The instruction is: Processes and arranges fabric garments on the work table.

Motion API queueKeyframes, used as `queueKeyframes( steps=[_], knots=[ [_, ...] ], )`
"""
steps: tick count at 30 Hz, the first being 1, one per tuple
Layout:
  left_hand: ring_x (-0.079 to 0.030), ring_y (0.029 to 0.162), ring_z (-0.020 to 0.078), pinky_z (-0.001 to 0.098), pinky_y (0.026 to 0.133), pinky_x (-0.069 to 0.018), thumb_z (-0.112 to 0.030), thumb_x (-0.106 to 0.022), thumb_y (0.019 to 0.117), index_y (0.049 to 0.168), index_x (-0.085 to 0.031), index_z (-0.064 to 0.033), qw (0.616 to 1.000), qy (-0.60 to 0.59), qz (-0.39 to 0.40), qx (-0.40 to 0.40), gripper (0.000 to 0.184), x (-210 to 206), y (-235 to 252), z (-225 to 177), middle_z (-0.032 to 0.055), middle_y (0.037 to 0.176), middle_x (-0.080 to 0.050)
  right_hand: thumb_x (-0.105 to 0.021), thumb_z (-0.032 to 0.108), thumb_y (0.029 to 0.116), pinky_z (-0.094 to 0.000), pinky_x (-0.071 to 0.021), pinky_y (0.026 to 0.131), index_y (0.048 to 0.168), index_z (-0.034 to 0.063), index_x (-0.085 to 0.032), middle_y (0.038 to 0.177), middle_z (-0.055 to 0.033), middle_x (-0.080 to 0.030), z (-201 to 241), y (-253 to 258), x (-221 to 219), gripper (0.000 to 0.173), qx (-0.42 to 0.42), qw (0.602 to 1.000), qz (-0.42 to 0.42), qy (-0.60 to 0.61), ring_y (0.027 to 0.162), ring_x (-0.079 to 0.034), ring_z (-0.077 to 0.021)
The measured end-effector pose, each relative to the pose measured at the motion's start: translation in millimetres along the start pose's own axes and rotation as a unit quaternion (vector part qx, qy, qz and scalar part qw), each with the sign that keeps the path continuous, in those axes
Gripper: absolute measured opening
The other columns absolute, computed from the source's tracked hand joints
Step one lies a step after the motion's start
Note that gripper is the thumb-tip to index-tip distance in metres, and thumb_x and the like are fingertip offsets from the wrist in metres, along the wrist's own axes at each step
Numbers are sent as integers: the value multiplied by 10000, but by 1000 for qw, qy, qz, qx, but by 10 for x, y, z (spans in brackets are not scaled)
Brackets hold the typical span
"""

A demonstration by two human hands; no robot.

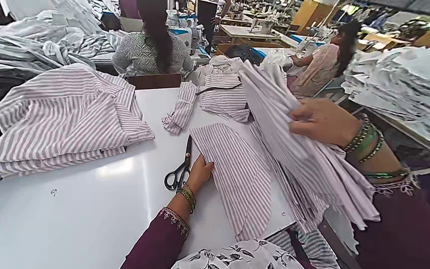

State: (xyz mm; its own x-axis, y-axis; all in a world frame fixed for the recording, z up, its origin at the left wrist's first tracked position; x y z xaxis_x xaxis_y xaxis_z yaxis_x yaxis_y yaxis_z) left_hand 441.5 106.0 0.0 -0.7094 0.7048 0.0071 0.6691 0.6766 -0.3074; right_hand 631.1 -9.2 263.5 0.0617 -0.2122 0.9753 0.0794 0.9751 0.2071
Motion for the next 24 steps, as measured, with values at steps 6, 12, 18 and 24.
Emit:
queueKeyframes(
  steps=[6, 12, 18, 24],
  knots=[
    [-671, 933, 132, 311, 856, -559, -25, -431, 1047, 1282, -530, 106, 992, -8, -48, -118, 286, -12, -49, 34, 171, 1078, -660, -573, 125, 1007, -644, -475, 953, 1220, -132, -624, 1381, -328, -526, 968, -84, -1538, 338, -122, 933, 335, 47, 1212, -571, -501],
    [-572, 1225, 244, 386, 1088, -428, -237, -212, 1111, 1350, -472, 175, 977, 88, -99, -166, 542, -6, -118, 12, 311, 1310, -567, -644, 392, 989, -640, -503, 917, 1182, -106, -654, 1460, -326, -432, 1057, -308, -2131, 534, -125, 936, 302, 131, 1282, -496, -514],
    [-672, 626, 53, 241, 630, -584, -287, -112, 1079, 1537, -189, 84, 983, 24, -76, -167, 594, -40, -80, 88, 29, 798, -688, -648, 207, 987, -599, -468, 957, 1016, -131, -694, 1252, -332, -570, 573, -279, -1871, 343, -82, 943, 167, 278, 1152, -584, -462],
    [-641, 685, -14, 165, 657, -548, -121, -496, 1030, 1403, -453, 96, 974, 95, -88, -186, 433, -166, -139, 65, 48, 870, -646, -618, 165, 898, -185, -411, 596, 650, 112, -547, 653, 96, -522, -326, -1331, -625, 263, -116, 822, -239, 503, 615, -495, 35]
  ],
)
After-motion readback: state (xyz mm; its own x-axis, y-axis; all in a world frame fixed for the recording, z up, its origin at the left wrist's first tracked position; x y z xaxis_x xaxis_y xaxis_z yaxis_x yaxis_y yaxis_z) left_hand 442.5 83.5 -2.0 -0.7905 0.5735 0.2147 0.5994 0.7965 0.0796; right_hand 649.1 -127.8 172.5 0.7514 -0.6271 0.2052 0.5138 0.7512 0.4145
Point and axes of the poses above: each hand's wrist, its own y-axis towards the middle knuckle, its own x-axis out of the back of the hand, z = x × y, the point moved 5 cm from there along y, towards the middle knuckle
